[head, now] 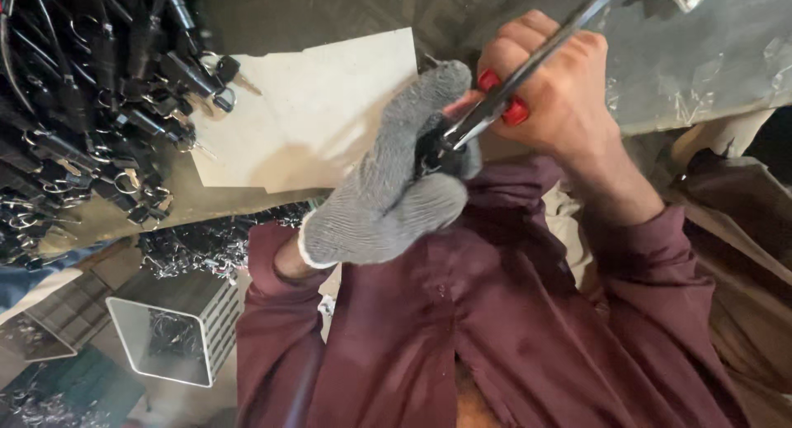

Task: The person attaches a connector to the end of a black cable at a workbench. They strip and position the cable end, use pliers to crimp the connector onto the cable, and manipulate the fitted connector by hand, repeating the fitting and crimping steps.

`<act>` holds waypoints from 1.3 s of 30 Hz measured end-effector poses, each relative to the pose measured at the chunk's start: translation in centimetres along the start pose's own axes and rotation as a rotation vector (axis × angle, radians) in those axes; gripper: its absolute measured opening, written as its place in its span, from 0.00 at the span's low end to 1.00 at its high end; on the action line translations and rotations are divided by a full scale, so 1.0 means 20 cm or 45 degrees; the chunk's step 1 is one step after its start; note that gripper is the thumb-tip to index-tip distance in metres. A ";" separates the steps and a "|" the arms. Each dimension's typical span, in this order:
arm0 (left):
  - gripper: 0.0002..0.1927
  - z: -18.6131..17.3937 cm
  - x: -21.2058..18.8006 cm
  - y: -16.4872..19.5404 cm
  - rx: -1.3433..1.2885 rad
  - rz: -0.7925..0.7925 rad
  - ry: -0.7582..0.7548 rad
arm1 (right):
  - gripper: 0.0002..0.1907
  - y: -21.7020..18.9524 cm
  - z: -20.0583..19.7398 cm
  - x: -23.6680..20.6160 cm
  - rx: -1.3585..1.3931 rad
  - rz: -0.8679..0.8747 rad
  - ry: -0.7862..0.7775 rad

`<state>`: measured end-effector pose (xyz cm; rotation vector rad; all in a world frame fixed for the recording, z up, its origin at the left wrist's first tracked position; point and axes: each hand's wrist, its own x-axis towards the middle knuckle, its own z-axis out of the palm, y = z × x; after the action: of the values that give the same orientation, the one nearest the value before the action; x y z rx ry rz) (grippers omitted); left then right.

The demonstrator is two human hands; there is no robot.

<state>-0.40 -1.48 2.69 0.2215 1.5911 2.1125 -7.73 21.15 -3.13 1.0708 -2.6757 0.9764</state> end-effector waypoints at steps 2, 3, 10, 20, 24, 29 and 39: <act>0.28 0.02 0.02 0.00 0.250 0.127 0.130 | 0.19 -0.01 0.00 -0.01 -0.036 0.036 0.062; 0.28 0.02 0.03 -0.01 0.407 0.191 0.196 | 0.15 -0.03 0.00 -0.02 -0.053 0.057 0.091; 0.38 0.02 0.03 -0.13 0.968 0.328 0.346 | 0.17 -0.11 0.04 -0.08 0.113 0.223 0.043; 0.31 0.05 0.00 -0.22 1.873 0.402 0.509 | 0.20 -0.15 0.06 -0.19 -0.062 0.404 -0.019; 0.31 0.03 0.00 -0.22 1.855 0.520 0.462 | 0.21 -0.19 0.08 -0.20 0.017 0.494 0.064; 0.31 0.03 0.02 -0.15 2.070 0.596 0.520 | 0.20 -0.26 0.07 -0.13 0.217 0.404 0.068; 0.32 -0.01 -0.02 0.05 0.278 -0.049 -0.159 | 0.23 -0.04 0.20 -0.08 0.304 -0.033 0.239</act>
<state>-0.36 -2.12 3.55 0.3850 1.7352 1.8569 -5.44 19.37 -6.43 0.9927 -2.4363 1.3454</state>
